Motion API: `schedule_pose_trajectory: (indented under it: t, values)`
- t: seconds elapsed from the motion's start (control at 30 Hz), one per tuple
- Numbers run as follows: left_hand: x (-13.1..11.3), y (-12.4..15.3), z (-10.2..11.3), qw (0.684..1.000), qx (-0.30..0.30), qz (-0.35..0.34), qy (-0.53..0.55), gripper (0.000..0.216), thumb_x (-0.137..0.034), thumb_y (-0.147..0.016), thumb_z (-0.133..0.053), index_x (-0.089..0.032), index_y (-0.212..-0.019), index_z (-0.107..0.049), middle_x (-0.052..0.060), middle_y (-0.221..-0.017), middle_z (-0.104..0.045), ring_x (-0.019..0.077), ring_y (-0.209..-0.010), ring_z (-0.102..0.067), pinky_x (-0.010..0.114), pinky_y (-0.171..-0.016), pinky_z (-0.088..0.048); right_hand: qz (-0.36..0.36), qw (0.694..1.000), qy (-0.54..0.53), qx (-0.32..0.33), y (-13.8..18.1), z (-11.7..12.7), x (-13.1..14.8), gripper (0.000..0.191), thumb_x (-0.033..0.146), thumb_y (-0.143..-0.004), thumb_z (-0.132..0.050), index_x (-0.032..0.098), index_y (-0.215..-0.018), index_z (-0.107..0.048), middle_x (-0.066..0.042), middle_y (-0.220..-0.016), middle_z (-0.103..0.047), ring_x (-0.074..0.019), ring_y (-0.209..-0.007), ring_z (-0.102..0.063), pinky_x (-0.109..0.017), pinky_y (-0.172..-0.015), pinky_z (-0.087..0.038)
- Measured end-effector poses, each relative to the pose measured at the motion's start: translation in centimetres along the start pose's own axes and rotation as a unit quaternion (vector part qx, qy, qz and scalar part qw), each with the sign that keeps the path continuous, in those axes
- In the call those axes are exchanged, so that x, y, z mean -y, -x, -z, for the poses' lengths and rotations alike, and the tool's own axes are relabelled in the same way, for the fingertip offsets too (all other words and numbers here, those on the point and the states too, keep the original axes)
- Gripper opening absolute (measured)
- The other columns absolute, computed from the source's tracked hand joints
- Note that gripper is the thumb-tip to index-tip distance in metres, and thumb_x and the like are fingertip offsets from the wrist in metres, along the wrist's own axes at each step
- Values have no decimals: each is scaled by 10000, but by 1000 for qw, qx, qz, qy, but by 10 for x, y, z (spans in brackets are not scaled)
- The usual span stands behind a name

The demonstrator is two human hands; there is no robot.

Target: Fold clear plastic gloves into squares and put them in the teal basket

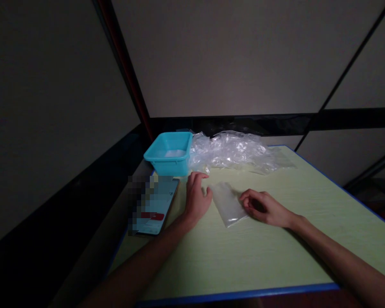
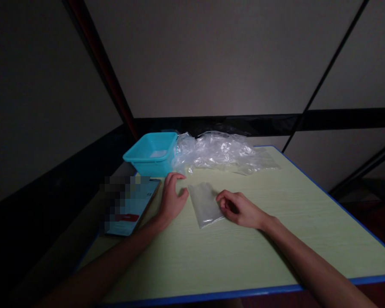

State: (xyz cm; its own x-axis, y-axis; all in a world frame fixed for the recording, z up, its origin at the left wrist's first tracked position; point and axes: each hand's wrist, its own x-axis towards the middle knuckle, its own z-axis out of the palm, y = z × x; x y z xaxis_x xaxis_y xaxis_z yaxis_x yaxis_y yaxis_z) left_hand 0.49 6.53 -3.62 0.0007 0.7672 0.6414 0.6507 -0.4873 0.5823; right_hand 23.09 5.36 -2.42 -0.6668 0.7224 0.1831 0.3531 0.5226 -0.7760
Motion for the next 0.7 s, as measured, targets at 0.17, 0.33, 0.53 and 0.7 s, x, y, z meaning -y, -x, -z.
schedule_pose_trajectory:
  t: [0.17, 0.33, 0.53, 0.7]
  values:
    - [-24, 13, 11, 986, 104, -118, 47, 172, -79, -695, -507, -191, -821, -542, 39, -859, -564, 188, -877, -536, 318, -799, -447, 7, 1000, -22, -4, 2, -8, 5, 60, 184, -806, -484, 170, -864, -485, 11, -683, -517, -95, -555, -458, -205, -485, -352]
    - [-41, 25, 12, 943, 252, -215, 40, 234, -181, -767, -517, -144, -992, -569, 80, -1023, -621, 201, -982, -555, 336, -891, -428, 13, 998, 23, -65, 4, -8, 4, 66, 170, -795, -468, 170, -843, -514, 31, -595, -504, -96, -503, -440, -205, -463, -351]
    - [-49, 27, 16, 887, 363, -286, -7, 465, -318, -831, -499, -56, -1212, -446, 161, -1319, -448, 198, -1250, -372, 324, -1054, -278, 41, 981, 122, -146, 4, -6, 1, 71, 185, -815, -454, 173, -811, -524, 13, -606, -558, -109, -519, -501, -213, -500, -409]
    - [-48, 28, 18, 871, 400, -283, -43, 585, -436, -849, -459, -43, -1276, -378, 163, -1392, -337, 202, -1300, -277, 291, -1085, -196, 43, 964, 167, -202, 3, -4, -1, 85, 183, -814, -445, 180, -769, -517, 17, -572, -543, -115, -495, -502, -218, -482, -409]
